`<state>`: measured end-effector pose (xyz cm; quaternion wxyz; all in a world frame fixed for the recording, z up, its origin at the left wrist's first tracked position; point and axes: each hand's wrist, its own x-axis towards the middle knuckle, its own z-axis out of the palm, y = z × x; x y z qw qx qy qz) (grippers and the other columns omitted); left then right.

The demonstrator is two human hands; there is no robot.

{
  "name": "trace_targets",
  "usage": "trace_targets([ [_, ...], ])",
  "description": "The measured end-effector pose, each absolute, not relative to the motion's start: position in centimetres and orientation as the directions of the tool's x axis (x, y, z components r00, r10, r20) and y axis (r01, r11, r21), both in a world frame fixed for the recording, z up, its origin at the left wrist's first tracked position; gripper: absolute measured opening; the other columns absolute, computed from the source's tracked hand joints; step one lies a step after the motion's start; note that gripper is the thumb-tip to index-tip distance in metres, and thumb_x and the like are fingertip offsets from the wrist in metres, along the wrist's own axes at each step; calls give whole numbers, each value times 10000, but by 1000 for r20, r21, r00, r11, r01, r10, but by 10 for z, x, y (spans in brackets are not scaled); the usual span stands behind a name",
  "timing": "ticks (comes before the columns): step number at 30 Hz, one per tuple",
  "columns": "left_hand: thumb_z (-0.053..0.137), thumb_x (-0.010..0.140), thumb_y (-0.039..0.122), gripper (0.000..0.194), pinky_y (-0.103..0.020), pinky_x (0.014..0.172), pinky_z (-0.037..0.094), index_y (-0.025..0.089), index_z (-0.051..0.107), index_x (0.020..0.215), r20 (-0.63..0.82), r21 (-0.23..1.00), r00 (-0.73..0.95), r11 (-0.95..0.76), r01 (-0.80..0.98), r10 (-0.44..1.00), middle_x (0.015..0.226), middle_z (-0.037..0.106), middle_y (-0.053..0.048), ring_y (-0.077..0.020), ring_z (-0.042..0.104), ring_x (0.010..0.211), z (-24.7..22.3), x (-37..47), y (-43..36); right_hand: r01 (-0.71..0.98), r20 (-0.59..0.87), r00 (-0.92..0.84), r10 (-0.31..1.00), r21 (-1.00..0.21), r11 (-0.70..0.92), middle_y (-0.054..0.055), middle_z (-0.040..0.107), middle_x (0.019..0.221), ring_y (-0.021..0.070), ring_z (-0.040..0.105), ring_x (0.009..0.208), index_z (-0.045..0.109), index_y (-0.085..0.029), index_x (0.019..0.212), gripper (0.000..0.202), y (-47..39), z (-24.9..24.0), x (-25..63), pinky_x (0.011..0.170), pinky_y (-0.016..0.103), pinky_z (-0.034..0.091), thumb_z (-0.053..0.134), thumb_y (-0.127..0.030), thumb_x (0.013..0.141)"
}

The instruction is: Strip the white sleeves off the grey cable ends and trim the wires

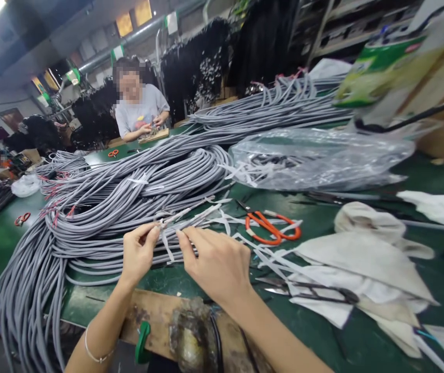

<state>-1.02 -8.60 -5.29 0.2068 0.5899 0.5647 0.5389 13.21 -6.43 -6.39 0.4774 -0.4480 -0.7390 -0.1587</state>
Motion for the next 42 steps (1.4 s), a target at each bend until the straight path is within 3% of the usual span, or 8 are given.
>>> trace_targets([
  [9,569,805,181,233,-240,604,519,144,634,1025,377,830,-105,-286,478,920,698,710,-40,-153,648,599,-47,-6,-93,793,809,-160,565,-236,561,13,647,526,110,547,435,641,-192,584,428,-69,-65,130,456,225,299,394,-315,910],
  [15,586,785,154,103,-231,592,473,146,688,802,586,642,-101,-385,663,804,735,653,-59,-142,592,649,-52,-4,-95,738,781,-140,608,-327,590,-11,583,438,96,493,365,607,-184,554,424,-65,-66,132,407,231,247,414,-325,904],
  [19,508,826,125,206,-236,561,429,129,714,827,606,575,-84,-363,733,791,643,597,-44,-127,531,570,-59,-3,-92,593,840,-204,502,-302,746,-5,613,490,85,522,407,594,-176,565,352,-79,-58,126,452,216,315,453,-228,883],
  [23,553,775,104,187,-237,526,366,150,731,742,430,636,-132,-196,747,893,576,579,-18,-122,488,530,-63,-6,-85,284,880,-386,277,-172,943,-17,530,428,93,474,406,574,-184,551,373,-100,-51,116,472,248,307,399,-183,881],
  [30,553,770,242,207,-210,499,369,128,710,697,279,910,-231,-180,374,932,584,598,-15,-111,497,533,-57,-10,-83,522,552,-165,817,-654,547,-52,429,351,87,389,305,662,-192,660,402,-70,-65,125,363,210,273,446,-468,857],
  [33,596,720,342,263,-198,435,318,108,712,752,165,970,-244,-113,213,955,560,571,-11,-91,447,478,-56,-10,-83,522,500,-212,839,-668,530,-34,452,374,89,398,334,633,-193,569,426,-60,-69,131,381,212,285,449,-474,830],
  [37,644,666,389,354,-190,389,228,89,716,839,84,993,-258,-59,103,963,528,532,2,-55,331,412,-56,-10,-84,546,548,82,833,-724,422,-54,331,368,75,298,339,618,-174,585,360,-59,-66,134,384,222,241,511,-462,774],
  [42,648,688,407,374,-191,375,208,108,727,898,103,993,-182,-89,81,978,550,506,10,-40,278,405,-56,-7,-87,161,349,-73,934,-920,356,-57,359,412,87,313,371,655,-146,750,392,-61,-66,123,351,221,241,563,-525,712],
])
